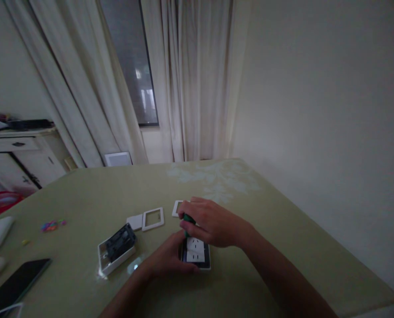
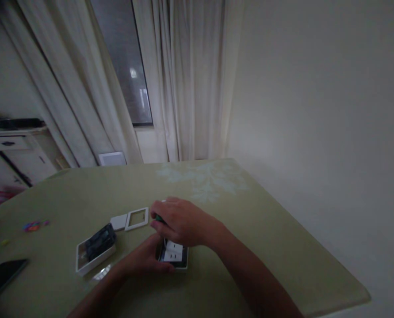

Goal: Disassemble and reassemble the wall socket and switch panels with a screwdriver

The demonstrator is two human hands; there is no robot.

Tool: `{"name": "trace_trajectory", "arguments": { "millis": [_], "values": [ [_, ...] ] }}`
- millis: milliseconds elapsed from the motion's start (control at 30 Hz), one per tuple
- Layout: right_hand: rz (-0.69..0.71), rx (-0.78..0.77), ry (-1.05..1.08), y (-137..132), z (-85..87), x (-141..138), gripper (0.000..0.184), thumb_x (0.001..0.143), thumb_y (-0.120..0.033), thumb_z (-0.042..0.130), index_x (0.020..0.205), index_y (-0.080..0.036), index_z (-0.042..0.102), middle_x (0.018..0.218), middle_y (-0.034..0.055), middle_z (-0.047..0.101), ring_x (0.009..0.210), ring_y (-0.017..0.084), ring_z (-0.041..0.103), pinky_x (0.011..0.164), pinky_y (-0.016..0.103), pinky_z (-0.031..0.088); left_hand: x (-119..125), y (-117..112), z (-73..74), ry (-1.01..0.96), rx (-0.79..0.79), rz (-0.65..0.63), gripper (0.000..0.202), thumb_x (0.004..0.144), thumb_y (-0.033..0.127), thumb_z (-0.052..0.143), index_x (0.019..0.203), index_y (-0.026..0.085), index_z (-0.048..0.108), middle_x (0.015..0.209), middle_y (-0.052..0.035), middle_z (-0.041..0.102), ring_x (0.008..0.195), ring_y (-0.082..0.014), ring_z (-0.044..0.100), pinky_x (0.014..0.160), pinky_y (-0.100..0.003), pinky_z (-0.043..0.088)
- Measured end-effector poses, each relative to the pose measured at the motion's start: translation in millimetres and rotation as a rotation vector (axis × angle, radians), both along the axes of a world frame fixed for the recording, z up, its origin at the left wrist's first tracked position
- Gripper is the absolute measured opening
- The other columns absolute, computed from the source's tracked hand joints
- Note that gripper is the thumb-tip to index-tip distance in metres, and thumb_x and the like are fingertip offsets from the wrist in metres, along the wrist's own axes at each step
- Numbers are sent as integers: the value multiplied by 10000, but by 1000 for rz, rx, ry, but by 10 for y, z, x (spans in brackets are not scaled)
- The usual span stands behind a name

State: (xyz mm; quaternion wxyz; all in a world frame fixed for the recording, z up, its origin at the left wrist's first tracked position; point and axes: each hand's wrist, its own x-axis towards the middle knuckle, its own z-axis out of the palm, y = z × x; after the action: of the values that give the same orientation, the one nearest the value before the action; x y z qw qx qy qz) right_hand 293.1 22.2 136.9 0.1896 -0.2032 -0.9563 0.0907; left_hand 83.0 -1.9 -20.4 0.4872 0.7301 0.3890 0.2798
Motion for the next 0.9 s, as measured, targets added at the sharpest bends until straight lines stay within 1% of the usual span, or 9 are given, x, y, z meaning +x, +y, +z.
{"name": "trace_trajectory", "arguments": {
  "millis": [100,167,233,300,433,500,667,833,900],
  "values": [
    [-125,43,-49,-22,-8,11,154,1092,-321,524,1122,-187,595,986,75,716,882,215,622,776,306,399,-8,10,-11,-5,6,-8,788,693,346,942,1396,206,615,1287,-69,715,1175,-345,651,1040,-449,540],
    [-290,63,-81,-21,-45,-17,259,1094,-444,540,1100,-195,610,893,68,731,791,221,635,681,302,339,-13,15,-13,-2,0,-20,802,700,339,947,1414,210,605,1323,-72,709,1206,-350,649,1068,-453,529],
    [-363,53,-90,-10,-78,-55,373,1081,-567,544,1074,-204,626,808,51,730,720,218,635,635,300,282,-14,12,0,0,-13,-30,801,708,335,943,1422,217,600,1346,-66,702,1227,-354,647,1083,-449,522],
    [-294,26,-67,-1,-87,-79,343,1086,-546,549,1074,-212,626,828,41,736,733,210,644,641,295,287,-8,3,28,2,-34,-31,770,716,333,927,1408,215,609,1323,-58,713,1211,-356,653,1068,-441,531],
    [-97,-28,4,-13,-46,-66,155,1073,-328,566,1176,-215,587,1035,55,741,920,209,656,741,290,370,6,-19,86,32,-40,-8,780,691,352,919,1396,205,617,1302,-64,722,1188,-360,646,1054,-447,538],
    [-112,-35,-2,-28,-35,-55,165,1052,-311,577,1185,-215,587,1052,57,736,926,212,648,742,292,372,5,-26,96,54,-21,5,772,700,366,912,1397,216,617,1324,-58,713,1208,-360,628,1075,-449,523],
    [-303,-20,-30,-28,-67,-74,292,1068,-502,572,1077,-216,635,837,30,719,736,202,611,651,295,301,-1,-20,70,75,-38,2,714,708,355,896,1361,260,621,1261,-24,721,1153,-338,653,1022,-421,547],
    [-32,-113,72,-33,-31,-53,173,1022,-266,595,1185,-207,595,1120,70,722,998,214,641,854,305,431,-5,-1,20,22,-26,-12,789,683,396,914,1380,190,605,1306,-91,700,1197,-373,639,1050,-453,538],
    [-58,-112,66,-47,-25,-50,220,1004,-275,621,1210,-208,586,1131,72,723,999,222,644,853,310,436,-14,1,4,21,0,-5,797,684,418,919,1379,185,608,1335,-101,686,1231,-389,622,1078,-465,520]
  ]
}}
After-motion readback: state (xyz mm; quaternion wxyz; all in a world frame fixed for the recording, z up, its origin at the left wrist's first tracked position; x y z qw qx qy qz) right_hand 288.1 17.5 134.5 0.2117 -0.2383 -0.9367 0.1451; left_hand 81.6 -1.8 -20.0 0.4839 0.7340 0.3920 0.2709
